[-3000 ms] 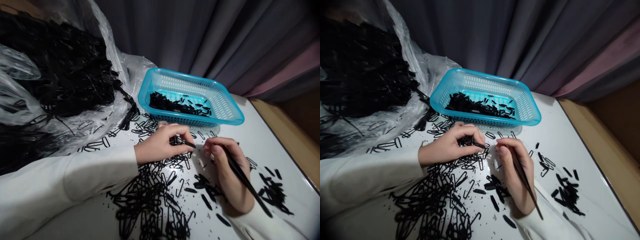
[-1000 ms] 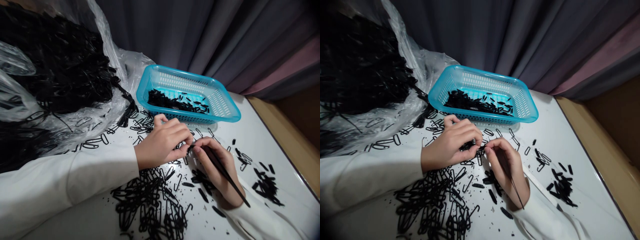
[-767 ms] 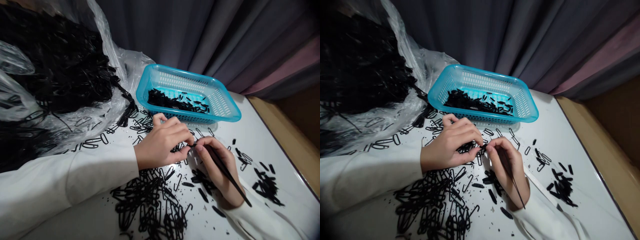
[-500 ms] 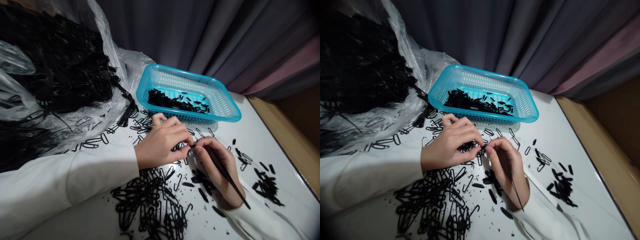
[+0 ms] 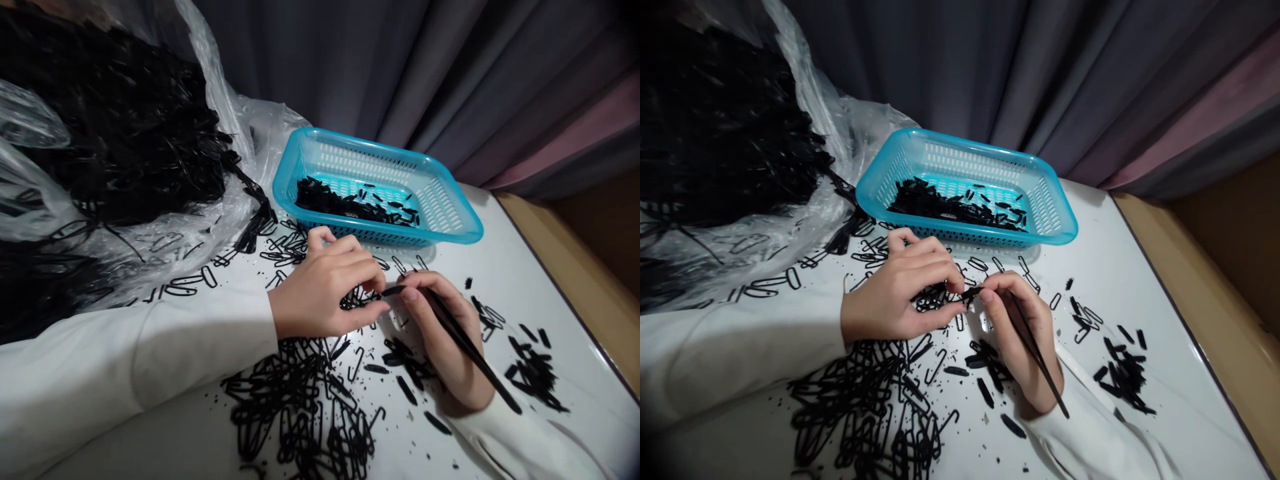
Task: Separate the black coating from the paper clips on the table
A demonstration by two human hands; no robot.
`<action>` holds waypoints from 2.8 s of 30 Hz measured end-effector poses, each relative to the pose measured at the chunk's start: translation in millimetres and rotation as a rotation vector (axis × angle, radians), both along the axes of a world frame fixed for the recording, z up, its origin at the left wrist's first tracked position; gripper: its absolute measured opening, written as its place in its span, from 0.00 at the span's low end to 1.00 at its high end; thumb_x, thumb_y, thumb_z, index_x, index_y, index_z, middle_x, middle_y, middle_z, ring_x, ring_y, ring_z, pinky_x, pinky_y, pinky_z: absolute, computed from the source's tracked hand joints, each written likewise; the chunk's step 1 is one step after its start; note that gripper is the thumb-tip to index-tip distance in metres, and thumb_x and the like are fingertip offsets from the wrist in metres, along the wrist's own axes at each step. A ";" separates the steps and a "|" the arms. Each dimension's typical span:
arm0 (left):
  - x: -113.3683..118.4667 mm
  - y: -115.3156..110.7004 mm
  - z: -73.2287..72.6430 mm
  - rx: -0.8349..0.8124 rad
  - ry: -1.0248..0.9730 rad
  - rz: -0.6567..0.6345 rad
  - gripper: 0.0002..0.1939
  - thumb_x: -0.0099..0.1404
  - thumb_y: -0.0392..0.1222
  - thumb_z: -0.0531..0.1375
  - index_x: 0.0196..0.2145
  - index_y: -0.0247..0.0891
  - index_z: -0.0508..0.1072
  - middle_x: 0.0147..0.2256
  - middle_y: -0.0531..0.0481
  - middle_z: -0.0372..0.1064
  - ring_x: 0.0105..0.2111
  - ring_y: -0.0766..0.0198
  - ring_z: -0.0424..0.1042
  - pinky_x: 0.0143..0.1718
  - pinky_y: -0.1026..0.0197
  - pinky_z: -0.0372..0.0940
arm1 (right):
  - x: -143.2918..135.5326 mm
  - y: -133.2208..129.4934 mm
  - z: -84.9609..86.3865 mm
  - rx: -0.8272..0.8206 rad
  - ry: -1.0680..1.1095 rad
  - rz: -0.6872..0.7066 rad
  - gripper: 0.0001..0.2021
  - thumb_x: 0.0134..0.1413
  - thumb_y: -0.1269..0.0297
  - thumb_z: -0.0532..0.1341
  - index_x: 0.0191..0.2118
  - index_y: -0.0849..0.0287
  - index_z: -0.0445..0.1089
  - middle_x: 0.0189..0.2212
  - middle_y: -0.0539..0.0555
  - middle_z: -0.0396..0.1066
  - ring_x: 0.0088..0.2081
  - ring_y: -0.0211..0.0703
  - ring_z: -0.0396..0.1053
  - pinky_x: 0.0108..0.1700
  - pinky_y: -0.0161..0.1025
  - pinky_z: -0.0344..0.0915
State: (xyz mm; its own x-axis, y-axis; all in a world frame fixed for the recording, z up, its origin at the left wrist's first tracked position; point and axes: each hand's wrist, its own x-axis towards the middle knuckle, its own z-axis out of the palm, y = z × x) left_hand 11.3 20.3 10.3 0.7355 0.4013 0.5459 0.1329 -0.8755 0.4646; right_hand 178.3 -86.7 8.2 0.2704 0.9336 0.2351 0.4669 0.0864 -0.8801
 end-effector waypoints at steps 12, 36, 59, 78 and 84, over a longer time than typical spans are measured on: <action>-0.3 0.1 -1.9 0.040 -0.014 0.027 0.05 0.66 0.41 0.58 0.32 0.40 0.69 0.31 0.57 0.73 0.37 0.64 0.66 0.43 0.54 0.43 | -1.3 0.2 -0.3 0.016 -0.022 0.019 0.04 0.60 0.62 0.59 0.36 0.54 0.69 0.33 0.50 0.69 0.35 0.39 0.66 0.34 0.34 0.63; -1.8 64.5 74.3 0.418 0.388 0.499 0.16 0.69 0.46 0.53 0.31 0.37 0.76 0.30 0.48 0.74 0.35 0.58 0.67 0.45 0.49 0.51 | -2.9 2.7 -0.8 0.078 0.160 0.056 0.10 0.59 0.56 0.58 0.37 0.57 0.68 0.28 0.49 0.66 0.30 0.38 0.62 0.32 0.35 0.59; 20.0 -87.2 13.1 -0.045 0.459 -0.120 0.14 0.63 0.42 0.60 0.47 0.41 0.71 0.45 0.44 0.65 0.47 0.52 0.64 0.47 0.49 0.62 | 38.6 14.7 39.2 0.067 0.340 0.093 0.16 0.57 0.48 0.57 0.39 0.56 0.61 0.27 0.48 0.68 0.26 0.34 0.60 0.33 0.38 0.60; 29.6 -102.1 19.6 0.063 0.395 -0.221 0.08 0.65 0.29 0.52 0.41 0.35 0.66 0.40 0.48 0.65 0.38 0.63 0.67 0.39 0.63 0.65 | 42.5 17.1 39.7 0.071 0.315 0.078 0.16 0.56 0.49 0.59 0.38 0.57 0.62 0.27 0.48 0.68 0.25 0.34 0.61 0.31 0.38 0.60; 41.3 -115.5 -3.9 0.308 0.440 -0.236 0.13 0.65 0.48 0.58 0.41 0.36 0.67 0.38 0.46 0.66 0.36 0.57 0.66 0.36 0.57 0.63 | 41.2 16.8 39.9 0.066 0.298 0.082 0.16 0.56 0.49 0.59 0.38 0.57 0.62 0.27 0.49 0.68 0.25 0.34 0.61 0.30 0.38 0.60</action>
State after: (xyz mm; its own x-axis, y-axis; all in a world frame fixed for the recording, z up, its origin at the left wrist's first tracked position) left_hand 52.5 -95.2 6.3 0.9696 0.0699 0.2346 0.0402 -0.9908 0.1291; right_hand 219.6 -69.8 48.1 0.2610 0.9404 0.2178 0.1783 0.1748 -0.9683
